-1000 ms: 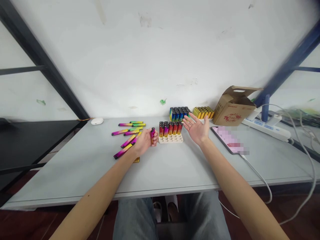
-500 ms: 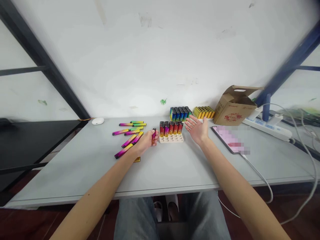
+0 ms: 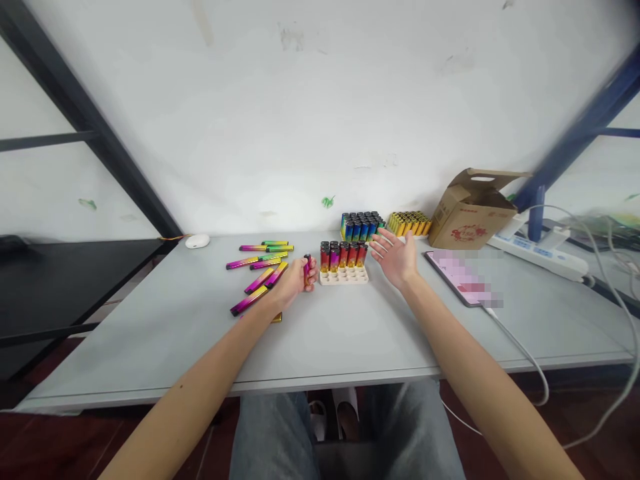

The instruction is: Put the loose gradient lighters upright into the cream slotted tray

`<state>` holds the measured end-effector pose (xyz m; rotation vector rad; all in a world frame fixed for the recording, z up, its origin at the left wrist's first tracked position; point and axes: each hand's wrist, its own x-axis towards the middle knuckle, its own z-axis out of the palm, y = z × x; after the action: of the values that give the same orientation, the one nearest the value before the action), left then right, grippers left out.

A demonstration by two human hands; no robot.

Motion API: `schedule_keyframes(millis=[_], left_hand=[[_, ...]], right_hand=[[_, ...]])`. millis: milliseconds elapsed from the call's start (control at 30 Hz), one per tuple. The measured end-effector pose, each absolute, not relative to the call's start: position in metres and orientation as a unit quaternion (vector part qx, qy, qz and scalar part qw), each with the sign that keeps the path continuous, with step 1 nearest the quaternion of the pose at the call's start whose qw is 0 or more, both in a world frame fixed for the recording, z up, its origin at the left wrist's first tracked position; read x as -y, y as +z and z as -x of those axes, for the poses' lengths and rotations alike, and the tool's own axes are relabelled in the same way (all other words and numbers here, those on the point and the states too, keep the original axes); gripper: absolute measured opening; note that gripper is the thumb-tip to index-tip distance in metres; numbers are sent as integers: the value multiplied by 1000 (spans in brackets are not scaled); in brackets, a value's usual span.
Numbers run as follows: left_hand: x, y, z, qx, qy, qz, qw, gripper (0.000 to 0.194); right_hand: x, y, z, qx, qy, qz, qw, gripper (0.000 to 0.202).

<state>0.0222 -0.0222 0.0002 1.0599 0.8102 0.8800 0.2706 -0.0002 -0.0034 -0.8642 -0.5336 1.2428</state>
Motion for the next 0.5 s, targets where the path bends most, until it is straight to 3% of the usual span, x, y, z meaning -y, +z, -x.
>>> schedule_keyframes(millis=[500], left_hand=[[21, -4, -23, -351, 412, -480, 690, 19]], right_hand=[[-2, -6, -270, 259, 529, 417, 692, 63]])
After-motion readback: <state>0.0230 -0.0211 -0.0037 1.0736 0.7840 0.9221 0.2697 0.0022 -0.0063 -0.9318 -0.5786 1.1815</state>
